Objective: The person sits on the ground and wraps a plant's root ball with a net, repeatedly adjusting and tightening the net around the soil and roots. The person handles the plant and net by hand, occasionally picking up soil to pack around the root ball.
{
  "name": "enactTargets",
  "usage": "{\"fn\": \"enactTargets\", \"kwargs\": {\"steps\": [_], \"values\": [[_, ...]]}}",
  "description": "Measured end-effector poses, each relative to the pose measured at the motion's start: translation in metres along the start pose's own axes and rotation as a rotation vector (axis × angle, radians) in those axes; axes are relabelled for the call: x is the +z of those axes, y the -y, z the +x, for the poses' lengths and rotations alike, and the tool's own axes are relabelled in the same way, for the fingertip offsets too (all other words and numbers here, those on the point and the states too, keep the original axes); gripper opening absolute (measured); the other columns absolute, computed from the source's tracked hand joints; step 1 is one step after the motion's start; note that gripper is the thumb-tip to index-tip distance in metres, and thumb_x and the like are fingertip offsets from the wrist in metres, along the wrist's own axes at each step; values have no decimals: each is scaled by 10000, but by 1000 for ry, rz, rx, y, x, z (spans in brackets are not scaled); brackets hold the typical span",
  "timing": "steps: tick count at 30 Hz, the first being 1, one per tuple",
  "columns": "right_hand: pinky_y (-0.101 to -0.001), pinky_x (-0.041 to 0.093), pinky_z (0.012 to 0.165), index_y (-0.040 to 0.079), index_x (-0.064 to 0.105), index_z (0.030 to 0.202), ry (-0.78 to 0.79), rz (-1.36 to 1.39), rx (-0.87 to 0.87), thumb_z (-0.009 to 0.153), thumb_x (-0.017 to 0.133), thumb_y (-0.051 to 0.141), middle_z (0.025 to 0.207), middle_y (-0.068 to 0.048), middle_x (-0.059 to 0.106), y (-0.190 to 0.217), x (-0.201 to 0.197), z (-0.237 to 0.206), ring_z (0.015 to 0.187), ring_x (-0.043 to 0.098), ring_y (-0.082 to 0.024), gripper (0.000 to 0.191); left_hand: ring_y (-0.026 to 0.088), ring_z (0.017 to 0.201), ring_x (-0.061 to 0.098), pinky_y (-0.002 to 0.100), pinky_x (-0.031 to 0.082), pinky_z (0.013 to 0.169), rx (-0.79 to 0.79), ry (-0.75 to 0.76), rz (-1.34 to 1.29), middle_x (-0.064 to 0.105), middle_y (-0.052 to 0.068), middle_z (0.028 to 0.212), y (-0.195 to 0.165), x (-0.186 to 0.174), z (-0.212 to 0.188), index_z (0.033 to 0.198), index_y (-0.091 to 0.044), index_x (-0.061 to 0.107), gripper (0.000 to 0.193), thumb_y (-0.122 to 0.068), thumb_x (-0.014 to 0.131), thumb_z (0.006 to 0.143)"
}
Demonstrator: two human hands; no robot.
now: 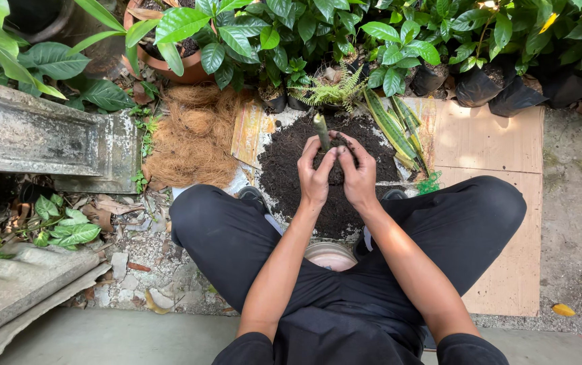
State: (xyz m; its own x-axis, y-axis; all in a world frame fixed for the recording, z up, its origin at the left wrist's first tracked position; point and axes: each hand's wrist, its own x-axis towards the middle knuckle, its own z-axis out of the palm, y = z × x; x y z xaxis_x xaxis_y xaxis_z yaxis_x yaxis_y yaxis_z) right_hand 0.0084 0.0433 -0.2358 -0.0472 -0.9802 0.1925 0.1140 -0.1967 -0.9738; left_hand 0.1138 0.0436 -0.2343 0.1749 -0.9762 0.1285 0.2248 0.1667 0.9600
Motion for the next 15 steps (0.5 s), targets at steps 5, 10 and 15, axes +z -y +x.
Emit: {"fn": "enactTargets", "kwargs": {"steps": [5, 10, 15], "values": [[-290, 538, 929, -49, 730, 1193, -87, 39, 62, 1074, 548, 68, 1104, -98, 752, 4, 3, -3, 1002, 669, -123, 246, 160, 985, 586, 294, 469, 917, 112, 28, 86, 625, 60, 1053, -2, -1, -6, 1098, 39, 674, 270, -147, 650, 903], [-294, 546, 959, -40, 686, 1116, -106, 94, -5, 1051, 548, 48, 1132, -88, 749, -3, 3, -4, 1045, 690, -131, 177, 158, 988, 585, 299, 470, 925, 83, 34, 43, 625, 62, 1054, -1, -3, -6, 1108, 29, 679, 257, -142, 649, 918], [-326, 546, 1016, -49, 712, 1193, -119, 52, 15, 1036, 560, 52, 1206, -149, 743, -3, 3, -7, 1113, 697, -185, 241, 137, 1028, 575, 285, 463, 947, 21, -11, -83, 638, 45, 1075, 7, 0, -6, 1224, -6, 578, 336, -120, 657, 918]]}}
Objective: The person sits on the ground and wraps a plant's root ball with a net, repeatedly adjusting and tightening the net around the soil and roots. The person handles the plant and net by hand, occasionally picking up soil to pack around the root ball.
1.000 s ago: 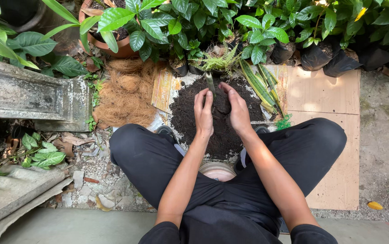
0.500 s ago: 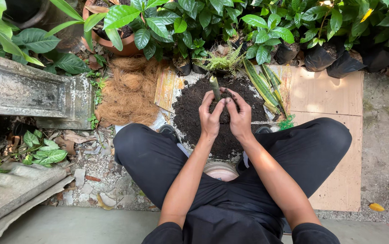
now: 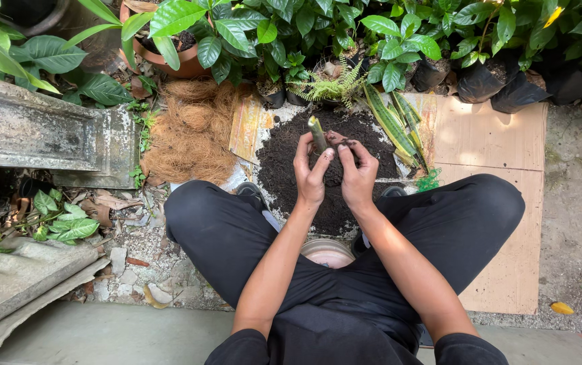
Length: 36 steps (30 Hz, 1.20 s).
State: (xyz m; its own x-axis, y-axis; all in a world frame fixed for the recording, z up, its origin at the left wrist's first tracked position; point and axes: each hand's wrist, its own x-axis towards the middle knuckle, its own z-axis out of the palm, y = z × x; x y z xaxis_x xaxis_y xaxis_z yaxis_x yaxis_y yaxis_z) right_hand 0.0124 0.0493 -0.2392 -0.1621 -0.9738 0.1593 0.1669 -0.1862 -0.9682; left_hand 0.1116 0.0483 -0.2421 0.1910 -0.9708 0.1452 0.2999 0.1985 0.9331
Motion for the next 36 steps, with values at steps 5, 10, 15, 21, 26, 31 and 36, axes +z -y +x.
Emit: {"fn": "enactTargets", "kwargs": {"steps": [5, 10, 15, 21, 26, 31, 36], "values": [[-369, 505, 1106, -34, 721, 1216, 59, -243, -214, 1013, 594, 34, 1315, -201, 700, 5, -2, -7, 1268, 669, -277, 249, 122, 1010, 550, 271, 452, 926, -72, -28, -153, 613, 36, 1055, 12, -4, -1, 1208, -6, 601, 270, -134, 657, 976], [-383, 520, 1060, -42, 740, 1150, 60, -238, -245, 932, 725, 24, 1291, -214, 701, 5, 1, -3, 1218, 681, -292, 229, 106, 1008, 570, 242, 467, 917, -82, -22, -205, 626, 31, 1049, 14, -8, 2, 1161, -18, 628, 222, -185, 633, 1014], [-360, 528, 1078, -51, 720, 1170, 30, -156, -76, 1024, 607, 21, 1251, -178, 738, 12, 4, 1, 1203, 697, -282, 198, 100, 950, 567, 228, 469, 851, -91, -11, -164, 638, 24, 1011, 10, -6, 1, 1151, -23, 629, 249, -163, 695, 956], [-408, 310, 1249, 11, 422, 1508, 281, -118, -71, 1118, 340, 281, 1560, -206, 472, 32, -3, 5, 1491, 433, -324, 481, 117, 957, 554, 247, 452, 872, -127, -101, -258, 641, 20, 1004, 14, -9, 6, 1134, -21, 647, 235, -153, 724, 956], [-444, 170, 1311, 7, 324, 1602, 397, -245, -110, 1130, 238, 387, 1674, -224, 329, 33, -9, 19, 1593, 241, -349, 612, 138, 1005, 625, 260, 451, 983, -206, -141, -274, 741, 69, 1031, 21, -16, 11, 1095, 5, 751, 263, -214, 700, 959], [-447, 229, 1309, 11, 393, 1585, 403, -539, -226, 1154, 260, 383, 1663, -194, 391, 26, -11, 17, 1594, 290, -356, 585, 115, 960, 637, 259, 470, 948, -211, -92, -236, 752, 77, 1014, 29, -18, 6, 1108, 33, 766, 279, -191, 734, 945], [-425, 284, 1246, -8, 353, 1576, 504, -132, 56, 1102, 430, 424, 1621, -197, 403, 25, -15, 28, 1517, 372, -328, 647, 106, 895, 596, 259, 446, 867, -232, -64, -274, 738, 56, 959, 35, -20, 4, 1135, 28, 779, 277, -157, 755, 931]]}}
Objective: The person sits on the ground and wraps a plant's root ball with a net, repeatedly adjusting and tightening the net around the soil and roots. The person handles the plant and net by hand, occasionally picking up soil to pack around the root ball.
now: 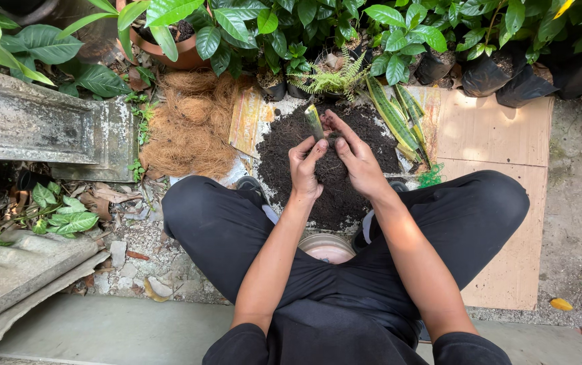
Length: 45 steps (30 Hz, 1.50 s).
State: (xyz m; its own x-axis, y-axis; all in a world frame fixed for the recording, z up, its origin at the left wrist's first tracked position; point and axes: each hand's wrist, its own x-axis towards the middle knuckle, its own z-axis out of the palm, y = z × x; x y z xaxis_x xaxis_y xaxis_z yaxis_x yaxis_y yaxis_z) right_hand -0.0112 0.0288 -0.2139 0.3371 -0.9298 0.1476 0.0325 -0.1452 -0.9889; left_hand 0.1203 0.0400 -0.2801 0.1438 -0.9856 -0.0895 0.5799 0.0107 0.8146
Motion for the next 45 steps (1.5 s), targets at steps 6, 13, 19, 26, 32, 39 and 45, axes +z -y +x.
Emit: {"fn": "enactTargets", "kwargs": {"steps": [6, 13, 19, 26, 32, 39, 45], "values": [[-429, 402, 1217, 24, 521, 1507, -156, -285, -154, 1126, 423, 446, 1529, -203, 557, 13, 9, -10, 1454, 526, -345, 576, 81, 877, 523, 238, 409, 835, 43, 20, -25, 653, -24, 931, -4, 5, 2, 1138, -15, 730, 269, -190, 747, 934], [-462, 524, 1067, -52, 615, 1315, -308, -558, -342, 961, 675, 222, 1312, -257, 657, 5, 32, -16, 1233, 655, -402, 451, 93, 899, 496, 260, 430, 846, 171, -27, 103, 590, -15, 928, -3, 11, -5, 1028, -31, 653, 296, -304, 555, 1089], [-450, 549, 1072, -70, 654, 1271, -414, -450, -378, 1036, 592, 166, 1258, -264, 694, -16, 33, -13, 1200, 696, -402, 339, 142, 952, 556, 313, 484, 903, 207, -45, 28, 595, 46, 1021, -10, 17, -7, 1015, -4, 632, 448, -359, 427, 1197], [-440, 509, 1088, -58, 580, 1364, -447, -537, -301, 1034, 555, 242, 1353, -262, 615, -6, 26, -14, 1263, 629, -394, 446, 126, 1128, 600, 284, 469, 1026, -23, 6, 51, 637, 29, 1214, -21, 30, -13, 1319, -19, 611, 487, -368, 360, 1089], [-446, 399, 1212, -25, 539, 1474, -266, -439, -211, 1097, 478, 191, 1487, -220, 580, -4, 24, -11, 1418, 547, -371, 439, 118, 1047, 602, 265, 463, 970, 70, -101, 155, 701, 68, 1128, -19, 20, -7, 1218, 48, 676, 404, -289, 492, 1091], [-388, 356, 1223, -6, 547, 1482, -200, -175, -138, 1093, 479, 195, 1517, -196, 537, -13, 22, -8, 1444, 498, -321, 443, 85, 930, 498, 246, 423, 844, 95, -95, 172, 633, 26, 978, -5, 11, -4, 1132, 62, 702, 335, -249, 582, 1100], [-376, 358, 1210, -30, 540, 1464, -183, -78, -100, 1097, 468, 164, 1503, -182, 533, -11, 18, -12, 1426, 498, -278, 421, 88, 937, 493, 246, 416, 842, 137, -50, 191, 628, 31, 1015, -11, 11, -6, 1114, 69, 700, 329, -245, 604, 1094]]}}
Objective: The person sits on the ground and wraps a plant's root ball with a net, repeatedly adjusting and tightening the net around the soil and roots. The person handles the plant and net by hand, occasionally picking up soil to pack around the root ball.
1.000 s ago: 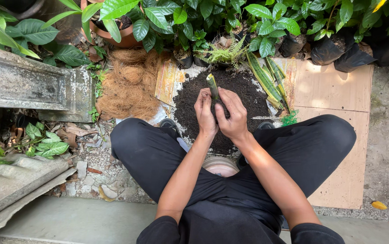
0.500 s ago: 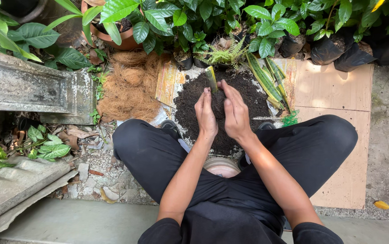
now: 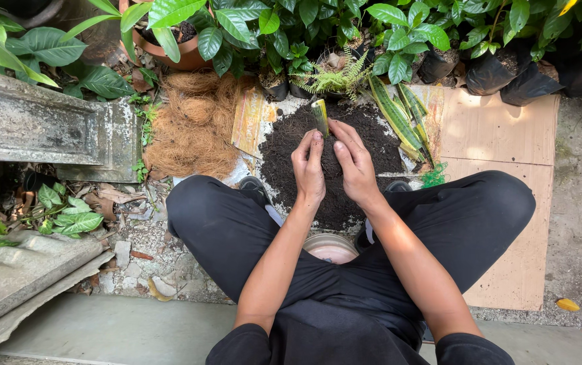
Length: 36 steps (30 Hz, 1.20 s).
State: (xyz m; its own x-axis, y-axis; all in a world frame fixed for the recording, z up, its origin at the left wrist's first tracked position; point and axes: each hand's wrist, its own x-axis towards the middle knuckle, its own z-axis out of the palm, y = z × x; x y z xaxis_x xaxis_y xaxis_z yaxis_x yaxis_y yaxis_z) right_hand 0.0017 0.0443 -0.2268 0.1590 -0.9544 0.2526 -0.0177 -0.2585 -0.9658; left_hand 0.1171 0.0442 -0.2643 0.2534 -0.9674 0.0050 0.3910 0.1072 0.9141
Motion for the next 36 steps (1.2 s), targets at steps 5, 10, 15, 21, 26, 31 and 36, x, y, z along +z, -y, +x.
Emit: {"fn": "enactTargets", "kwargs": {"steps": [5, 10, 15, 21, 26, 31, 36], "values": [[-367, 440, 1153, -48, 658, 1300, -110, 108, 50, 1086, 517, 132, 1358, -162, 647, -4, 4, 0, 1299, 604, -241, 313, 127, 1065, 591, 269, 462, 971, 67, 62, 51, 687, 76, 1146, -12, 3, 0, 1137, 76, 702, 347, -251, 615, 1062], [-373, 461, 1109, -81, 708, 1233, -229, 206, 130, 1095, 565, 122, 1315, -173, 687, -4, 7, 1, 1231, 624, -242, 284, 116, 1066, 604, 261, 470, 975, 95, 113, 83, 692, 59, 1123, -9, 7, -4, 1149, 67, 695, 346, -257, 638, 1041], [-385, 405, 1160, -57, 613, 1365, -110, -78, -2, 1099, 473, 187, 1432, -194, 605, 7, 8, -4, 1363, 561, -311, 387, 73, 919, 516, 237, 426, 813, -68, -7, -75, 650, 7, 974, -5, 5, 0, 1138, 56, 715, 330, -259, 649, 1065], [-423, 481, 1115, -57, 634, 1310, -194, -307, -101, 1010, 603, 281, 1361, -230, 638, 11, 17, -6, 1300, 629, -355, 452, 101, 1020, 588, 240, 457, 918, 23, 29, 104, 679, 45, 1082, -8, 6, -7, 1169, 33, 688, 408, -294, 452, 1111], [-413, 504, 1080, -43, 655, 1281, -209, -260, -110, 1033, 549, 231, 1327, -224, 653, 6, 19, -7, 1240, 660, -350, 384, 194, 1066, 621, 310, 490, 967, 85, 14, 171, 687, 153, 1163, -11, 7, -7, 1147, 103, 675, 366, -208, 487, 1105], [-387, 450, 1121, -52, 648, 1272, -141, 13, -148, 1054, 505, 175, 1324, -206, 635, 5, 15, -5, 1265, 610, -335, 346, 225, 1101, 645, 322, 492, 1011, 187, 39, 180, 686, 166, 1190, -15, 8, -9, 1177, 104, 676, 355, -158, 465, 1065], [-392, 515, 1032, -54, 677, 1209, -244, -190, -93, 1021, 562, 127, 1250, -198, 677, 7, 21, -9, 1164, 674, -310, 284, 225, 1093, 648, 327, 502, 998, 248, 8, 246, 675, 149, 1180, -16, 15, -16, 1164, 91, 665, 350, -148, 438, 1046]]}}
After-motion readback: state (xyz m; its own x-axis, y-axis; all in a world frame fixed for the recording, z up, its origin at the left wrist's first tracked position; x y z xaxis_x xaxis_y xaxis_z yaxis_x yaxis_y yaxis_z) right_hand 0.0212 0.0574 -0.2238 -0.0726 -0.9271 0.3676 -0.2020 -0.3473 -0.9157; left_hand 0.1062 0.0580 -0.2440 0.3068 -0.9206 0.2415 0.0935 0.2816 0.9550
